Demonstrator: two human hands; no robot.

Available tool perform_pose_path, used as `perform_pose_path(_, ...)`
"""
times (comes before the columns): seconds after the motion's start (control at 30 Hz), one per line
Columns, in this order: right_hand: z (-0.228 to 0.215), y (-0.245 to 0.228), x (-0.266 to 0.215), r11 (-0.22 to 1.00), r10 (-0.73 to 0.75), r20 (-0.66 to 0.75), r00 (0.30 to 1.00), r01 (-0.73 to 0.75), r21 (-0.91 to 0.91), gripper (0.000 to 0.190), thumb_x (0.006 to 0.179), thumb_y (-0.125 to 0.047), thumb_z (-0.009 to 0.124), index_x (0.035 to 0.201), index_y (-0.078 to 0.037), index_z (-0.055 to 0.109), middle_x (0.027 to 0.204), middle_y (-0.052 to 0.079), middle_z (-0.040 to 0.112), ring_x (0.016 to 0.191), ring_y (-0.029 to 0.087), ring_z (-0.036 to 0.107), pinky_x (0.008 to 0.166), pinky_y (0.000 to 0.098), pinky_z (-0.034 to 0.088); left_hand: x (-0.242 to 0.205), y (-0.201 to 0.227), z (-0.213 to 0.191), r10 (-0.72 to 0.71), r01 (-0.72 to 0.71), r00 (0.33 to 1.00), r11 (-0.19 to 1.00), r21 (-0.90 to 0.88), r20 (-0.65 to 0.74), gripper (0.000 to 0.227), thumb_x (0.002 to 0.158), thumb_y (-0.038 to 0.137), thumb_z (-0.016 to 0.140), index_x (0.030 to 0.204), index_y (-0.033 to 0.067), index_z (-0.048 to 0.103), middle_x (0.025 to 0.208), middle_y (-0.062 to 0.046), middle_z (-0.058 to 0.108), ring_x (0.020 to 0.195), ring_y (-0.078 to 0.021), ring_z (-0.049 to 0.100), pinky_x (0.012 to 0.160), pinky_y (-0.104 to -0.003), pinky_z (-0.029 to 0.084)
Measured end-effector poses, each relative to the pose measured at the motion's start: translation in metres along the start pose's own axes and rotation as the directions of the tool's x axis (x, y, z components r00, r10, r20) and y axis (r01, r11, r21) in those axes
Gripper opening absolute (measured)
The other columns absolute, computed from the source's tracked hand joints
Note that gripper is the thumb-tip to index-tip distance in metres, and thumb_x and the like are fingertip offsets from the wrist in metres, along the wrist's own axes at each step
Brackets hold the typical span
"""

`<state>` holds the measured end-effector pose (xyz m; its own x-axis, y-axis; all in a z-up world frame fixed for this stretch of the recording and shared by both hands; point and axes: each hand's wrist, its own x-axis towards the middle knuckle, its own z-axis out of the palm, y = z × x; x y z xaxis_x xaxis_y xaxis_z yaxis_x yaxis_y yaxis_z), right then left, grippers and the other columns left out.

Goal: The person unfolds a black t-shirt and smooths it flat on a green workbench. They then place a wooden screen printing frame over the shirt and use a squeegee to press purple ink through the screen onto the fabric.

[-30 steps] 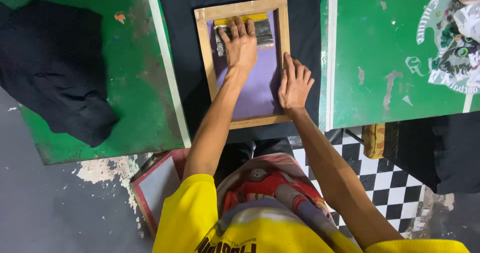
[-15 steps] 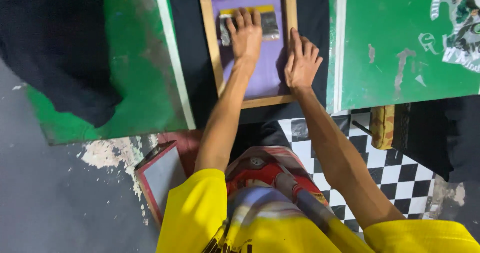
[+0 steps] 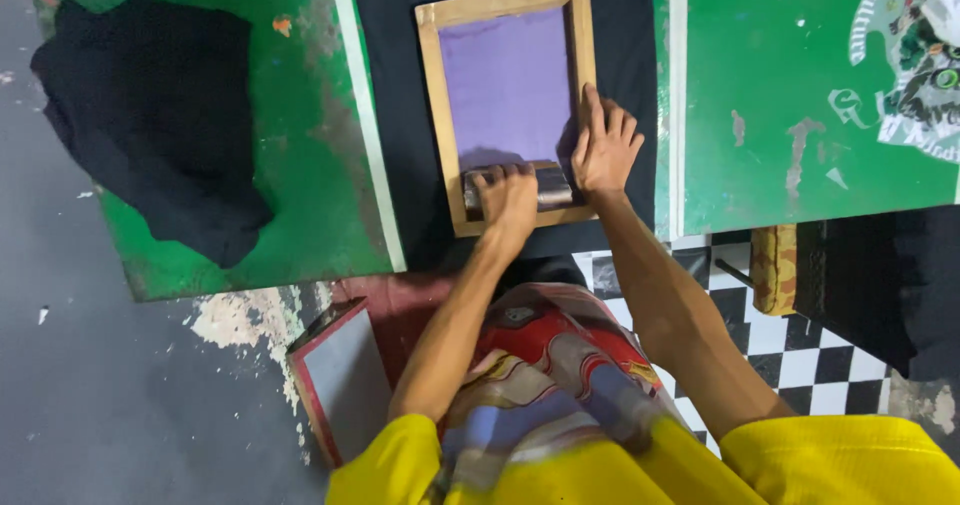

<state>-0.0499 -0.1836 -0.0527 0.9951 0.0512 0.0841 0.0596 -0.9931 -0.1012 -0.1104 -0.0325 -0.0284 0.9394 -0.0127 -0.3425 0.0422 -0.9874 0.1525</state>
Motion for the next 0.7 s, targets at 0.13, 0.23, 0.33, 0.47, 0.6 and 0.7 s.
perform_pose_path(0.13, 0.006, 0.001, -0.002, 1.0, -0.015, -0.042, 0.999, 0.015, 0.005, 0.064, 0.099, -0.03, 0.045, 0.162, -0.034, 0.032, 0.13, 0.001, 0.049, 0.118, 0.027, 0.047, 0.081, 0.0416, 0.039, 0.064, -0.006, -0.042, -0.005, 0.034, 0.958, 0.995, -0.098, 0.286, 0.041, 0.087, 0.011, 0.063, 0.128, 0.0167, 0.067, 0.117, -0.011, 0.075, 0.123, -0.0385, 0.063, 0.1, -0.074, 0.029)
perform_pose_path(0.23, 0.007, 0.0, 0.003, 1.0, -0.027, -0.07, 0.997, 0.027, 0.008, 0.062, 0.1, -0.032, 0.044, 0.161, -0.032, 0.034, 0.129, 0.002, 0.049, 0.118, 0.027, 0.047, 0.08, 0.0416, 0.038, 0.128, -0.014, -0.045, -0.053, 0.065, 0.983, 0.996, -0.063, 0.176, 0.043, 0.093, 0.011, 0.054, 0.135, 0.0177, 0.06, 0.126, -0.013, 0.071, 0.129, -0.0393, 0.058, 0.101, -0.078, 0.024)
perform_pose_path(0.33, -0.003, -0.002, 0.004, 0.999, -0.012, -0.061, 0.998, 0.014, 0.029, 0.06, 0.099, -0.031, 0.047, 0.159, -0.03, 0.039, 0.129, 0.005, 0.054, 0.112, 0.03, 0.05, 0.078, 0.0449, 0.038, 0.174, -0.013, -0.069, -0.085, 0.083, 0.985, 0.996, 0.018, 0.15, 0.055, 0.09, 0.008, 0.062, 0.143, 0.0164, 0.05, 0.14, -0.016, 0.06, 0.133, -0.0391, 0.05, 0.104, -0.078, 0.026)
perform_pose_path(0.47, -0.012, -0.006, 0.007, 0.998, 0.009, -0.049, 0.999, -0.007, 0.054, 0.057, 0.099, -0.03, 0.05, 0.156, -0.028, 0.044, 0.128, 0.007, 0.058, 0.105, 0.032, 0.053, 0.075, 0.0476, 0.04, 0.19, -0.015, -0.066, -0.107, 0.097, 0.989, 0.991, 0.095, 0.105, 0.071, 0.078, 0.008, 0.075, 0.144, 0.0209, 0.052, 0.141, -0.011, 0.057, 0.134, -0.0345, 0.048, 0.102, -0.072, 0.033)
perform_pose_path(0.6, -0.01, -0.007, 0.013, 0.998, 0.014, -0.055, 0.998, -0.01, 0.07, 0.058, 0.098, -0.028, 0.051, 0.156, -0.027, 0.044, 0.13, 0.006, 0.058, 0.106, 0.032, 0.053, 0.077, 0.0465, 0.039, 0.182, -0.023, -0.043, -0.105, 0.102, 0.994, 0.992, 0.079, 0.028, 0.074, 0.082, 0.009, 0.067, 0.15, 0.026, 0.043, 0.147, -0.006, 0.051, 0.135, -0.0319, 0.043, 0.1, -0.067, 0.033)
perform_pose_path(0.7, -0.012, -0.007, 0.003, 0.998, 0.011, -0.062, 0.998, -0.007, 0.055, 0.058, 0.096, -0.031, 0.051, 0.154, -0.028, 0.048, 0.128, 0.005, 0.059, 0.104, 0.032, 0.053, 0.076, 0.0468, 0.039, 0.179, -0.024, -0.034, -0.084, 0.098, 0.982, 0.992, 0.076, -0.171, 0.06, 0.078, 0.011, 0.069, 0.136, 0.0269, 0.059, 0.121, -0.004, 0.066, 0.118, -0.0295, 0.057, 0.088, -0.064, 0.041)
